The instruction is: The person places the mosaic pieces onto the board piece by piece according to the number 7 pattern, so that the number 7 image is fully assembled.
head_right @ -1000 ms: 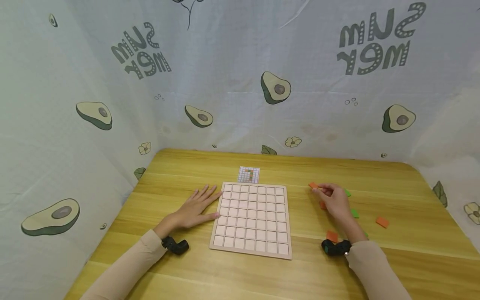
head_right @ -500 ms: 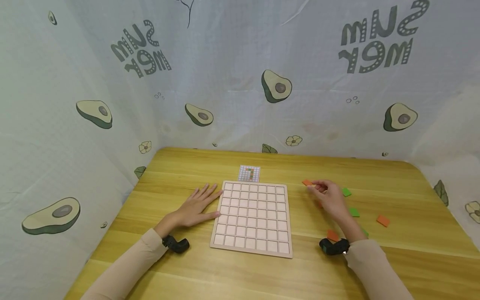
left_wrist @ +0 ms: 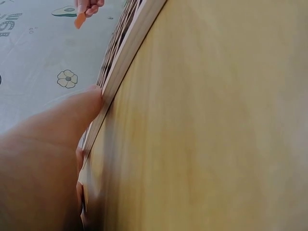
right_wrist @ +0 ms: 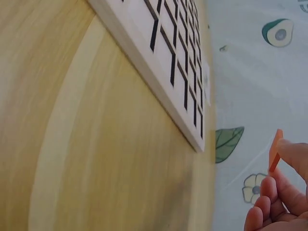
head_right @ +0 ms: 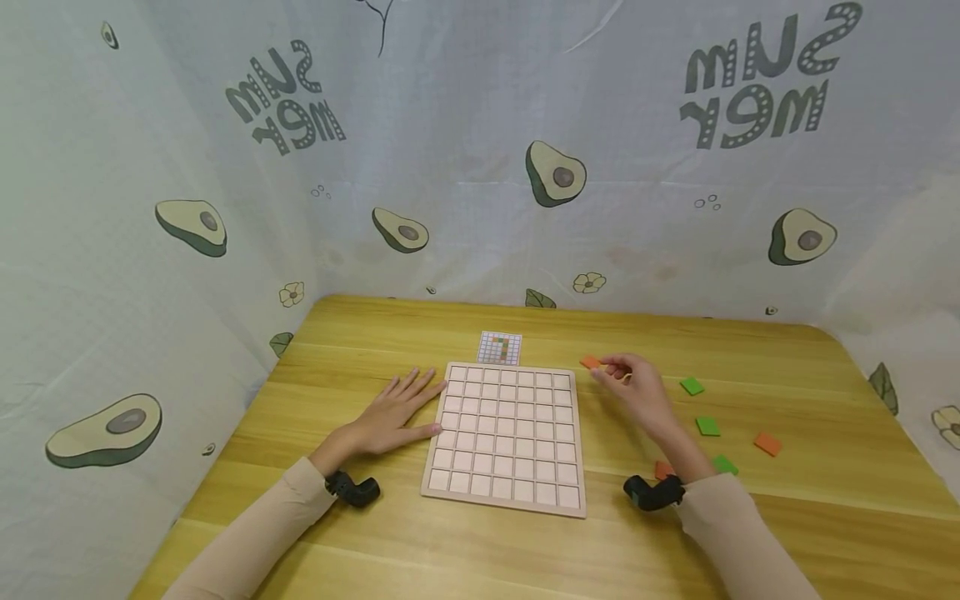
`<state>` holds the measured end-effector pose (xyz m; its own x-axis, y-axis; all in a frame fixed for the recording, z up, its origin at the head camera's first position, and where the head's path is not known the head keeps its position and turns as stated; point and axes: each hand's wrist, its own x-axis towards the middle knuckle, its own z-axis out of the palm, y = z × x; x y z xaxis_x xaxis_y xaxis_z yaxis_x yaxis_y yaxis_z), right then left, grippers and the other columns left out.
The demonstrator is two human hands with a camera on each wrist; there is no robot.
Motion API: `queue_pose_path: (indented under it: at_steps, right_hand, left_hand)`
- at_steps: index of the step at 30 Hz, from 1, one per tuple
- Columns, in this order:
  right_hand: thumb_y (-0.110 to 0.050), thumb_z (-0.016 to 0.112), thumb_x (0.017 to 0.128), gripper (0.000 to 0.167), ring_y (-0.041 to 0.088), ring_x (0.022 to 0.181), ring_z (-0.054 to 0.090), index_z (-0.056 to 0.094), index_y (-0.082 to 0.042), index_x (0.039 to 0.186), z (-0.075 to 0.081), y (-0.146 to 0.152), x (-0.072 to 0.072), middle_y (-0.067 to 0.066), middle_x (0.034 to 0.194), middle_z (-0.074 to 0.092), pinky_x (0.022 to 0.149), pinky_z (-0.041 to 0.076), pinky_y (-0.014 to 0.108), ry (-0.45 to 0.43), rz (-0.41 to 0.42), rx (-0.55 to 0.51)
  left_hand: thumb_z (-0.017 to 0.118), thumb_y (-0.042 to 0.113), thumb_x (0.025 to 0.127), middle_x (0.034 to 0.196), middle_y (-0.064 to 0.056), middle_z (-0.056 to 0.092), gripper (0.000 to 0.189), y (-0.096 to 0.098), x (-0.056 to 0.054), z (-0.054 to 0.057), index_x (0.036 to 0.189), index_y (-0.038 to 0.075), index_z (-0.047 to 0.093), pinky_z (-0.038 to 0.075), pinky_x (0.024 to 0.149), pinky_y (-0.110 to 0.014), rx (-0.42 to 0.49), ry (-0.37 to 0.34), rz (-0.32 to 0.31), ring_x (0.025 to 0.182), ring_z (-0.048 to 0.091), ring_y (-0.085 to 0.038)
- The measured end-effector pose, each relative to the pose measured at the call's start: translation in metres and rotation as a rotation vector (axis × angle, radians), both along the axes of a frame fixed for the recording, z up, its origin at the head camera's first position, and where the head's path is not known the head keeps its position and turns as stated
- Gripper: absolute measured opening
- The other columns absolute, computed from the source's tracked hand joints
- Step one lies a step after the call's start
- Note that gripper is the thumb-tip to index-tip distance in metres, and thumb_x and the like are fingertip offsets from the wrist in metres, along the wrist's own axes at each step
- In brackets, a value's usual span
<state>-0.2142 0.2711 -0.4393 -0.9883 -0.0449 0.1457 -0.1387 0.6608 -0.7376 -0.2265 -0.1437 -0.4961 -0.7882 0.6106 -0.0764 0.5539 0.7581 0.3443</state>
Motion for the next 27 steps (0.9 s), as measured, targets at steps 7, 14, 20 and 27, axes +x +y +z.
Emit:
queue_pose_path:
  at_steps: [7, 14, 20, 27]
  right_hand:
    - [-0.023, 0.066, 0.099, 0.043, 0.023, 0.087, 0.049, 0.061, 0.012, 0.123, 0.002, -0.012, -0.002, 0.016, 0.1, 0.059, 0.065, 0.043, 0.02, 0.007, 0.055, -0.031]
    - [-0.016, 0.068, 0.097, 0.037, 0.022, 0.084, 0.051, 0.062, 0.013, 0.119, -0.001, -0.026, -0.006, 0.015, 0.096, 0.061, 0.067, 0.045, 0.019, 0.013, 0.119, -0.054]
    - [-0.016, 0.069, 0.097, 0.038, 0.023, 0.083, 0.052, 0.061, 0.013, 0.12, -0.003, -0.04, -0.009, 0.015, 0.096, 0.061, 0.066, 0.046, 0.021, -0.014, 0.154, -0.066]
    - [-0.012, 0.069, 0.096, 0.035, 0.023, 0.082, 0.052, 0.062, 0.013, 0.118, -0.004, -0.055, -0.014, 0.014, 0.094, 0.062, 0.066, 0.046, 0.022, -0.024, 0.209, -0.105]
  left_hand:
    - [0.037, 0.066, 0.1, 0.167, -0.002, 0.001, 0.077, 0.0, 0.0, 0.0, 0.162, 0.029, 0.011, -0.004, 0.12, -0.048, 0.005, -0.001, 0.001, 0.152, -0.006, -0.026]
    - [0.039, 0.063, 0.1, 0.167, -0.004, 0.003, 0.076, 0.0, 0.001, 0.001, 0.162, 0.027, 0.013, -0.003, 0.12, -0.05, 0.016, 0.009, -0.003, 0.152, -0.005, -0.027]
    - [0.037, 0.065, 0.1, 0.167, -0.002, 0.001, 0.077, 0.0, 0.001, 0.0, 0.162, 0.028, 0.011, -0.005, 0.12, -0.048, 0.009, 0.004, 0.001, 0.152, -0.006, -0.025]
    - [0.039, 0.063, 0.101, 0.167, -0.006, 0.004, 0.077, -0.001, 0.001, 0.002, 0.162, 0.025, 0.013, -0.002, 0.12, -0.051, 0.018, 0.011, -0.017, 0.152, -0.003, -0.028]
